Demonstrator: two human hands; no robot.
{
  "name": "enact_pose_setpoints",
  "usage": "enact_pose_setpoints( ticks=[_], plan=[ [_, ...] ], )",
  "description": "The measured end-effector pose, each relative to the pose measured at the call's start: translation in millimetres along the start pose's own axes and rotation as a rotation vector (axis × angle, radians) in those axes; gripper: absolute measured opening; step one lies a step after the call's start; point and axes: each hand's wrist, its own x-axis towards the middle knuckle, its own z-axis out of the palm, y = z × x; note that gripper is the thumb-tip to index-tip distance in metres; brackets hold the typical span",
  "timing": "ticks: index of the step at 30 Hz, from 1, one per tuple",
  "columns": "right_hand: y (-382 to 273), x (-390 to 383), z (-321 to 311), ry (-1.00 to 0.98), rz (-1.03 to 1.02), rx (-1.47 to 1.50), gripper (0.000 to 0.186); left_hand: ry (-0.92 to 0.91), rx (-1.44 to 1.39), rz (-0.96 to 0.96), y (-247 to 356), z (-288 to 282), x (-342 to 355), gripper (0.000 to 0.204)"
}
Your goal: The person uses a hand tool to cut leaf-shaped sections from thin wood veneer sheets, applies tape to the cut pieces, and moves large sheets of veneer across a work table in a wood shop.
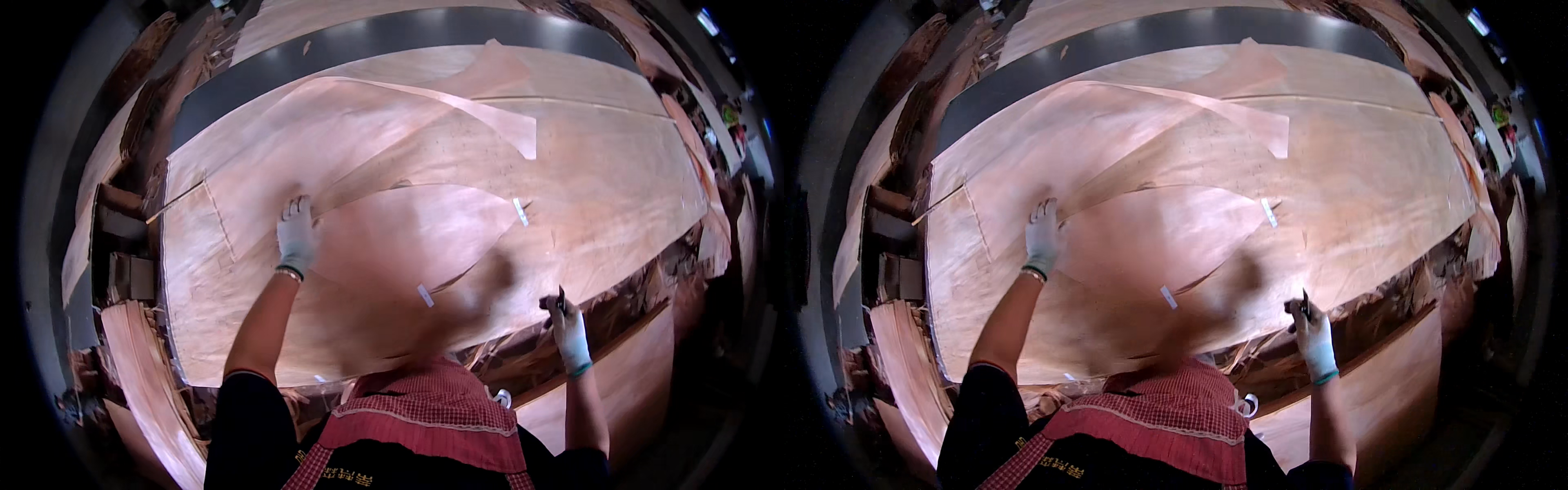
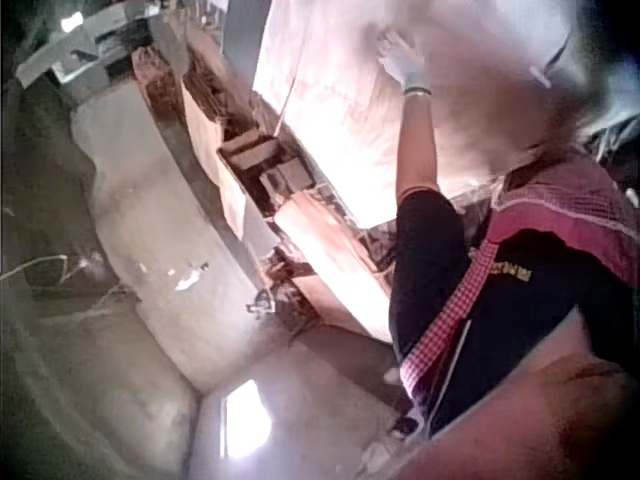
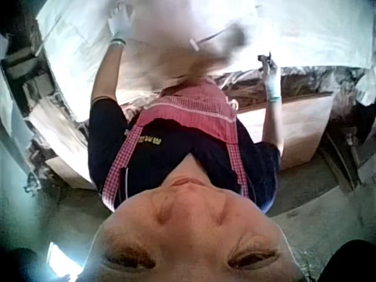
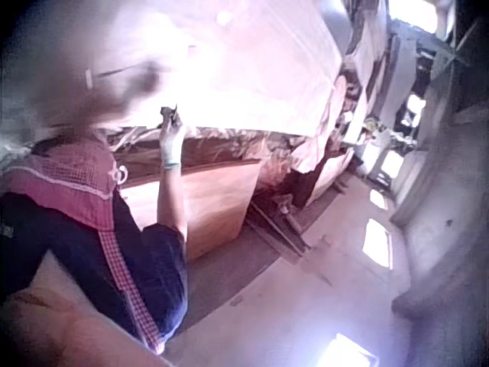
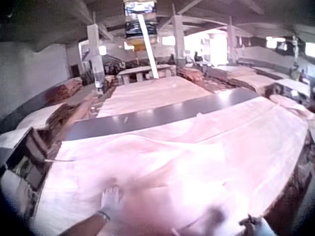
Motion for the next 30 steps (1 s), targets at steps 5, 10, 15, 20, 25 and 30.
enact_pose_setpoints(
  ticks=[5,10,15,20,25,30],
  plan=[
    [-64,111,21,-0.093,-0.177,-0.014,0.039,-0.085,0.476,0.107,-38,31,52,0.038],
    [-127,197,89,-0.185,-0.113,0.003,0.031,-0.272,0.438,0.146,-49,35,71,0.016],
    [-163,291,195,-0.242,0.151,0.133,0.044,-0.086,0.342,0.097,-60,-5,82,0.015],
    [-194,380,279,-0.095,0.244,0.585,0.038,0.143,0.211,0.152,-44,-68,97,0.016],
    [-195,397,252,0.032,-0.127,0.541,0.02,0.162,0.077,0.155,-12,-93,90,0.024],
    [-206,261,159,0.135,-0.29,0.335,0.009,0.17,-0.085,0.164,31,-100,17,0.027]
  ],
)
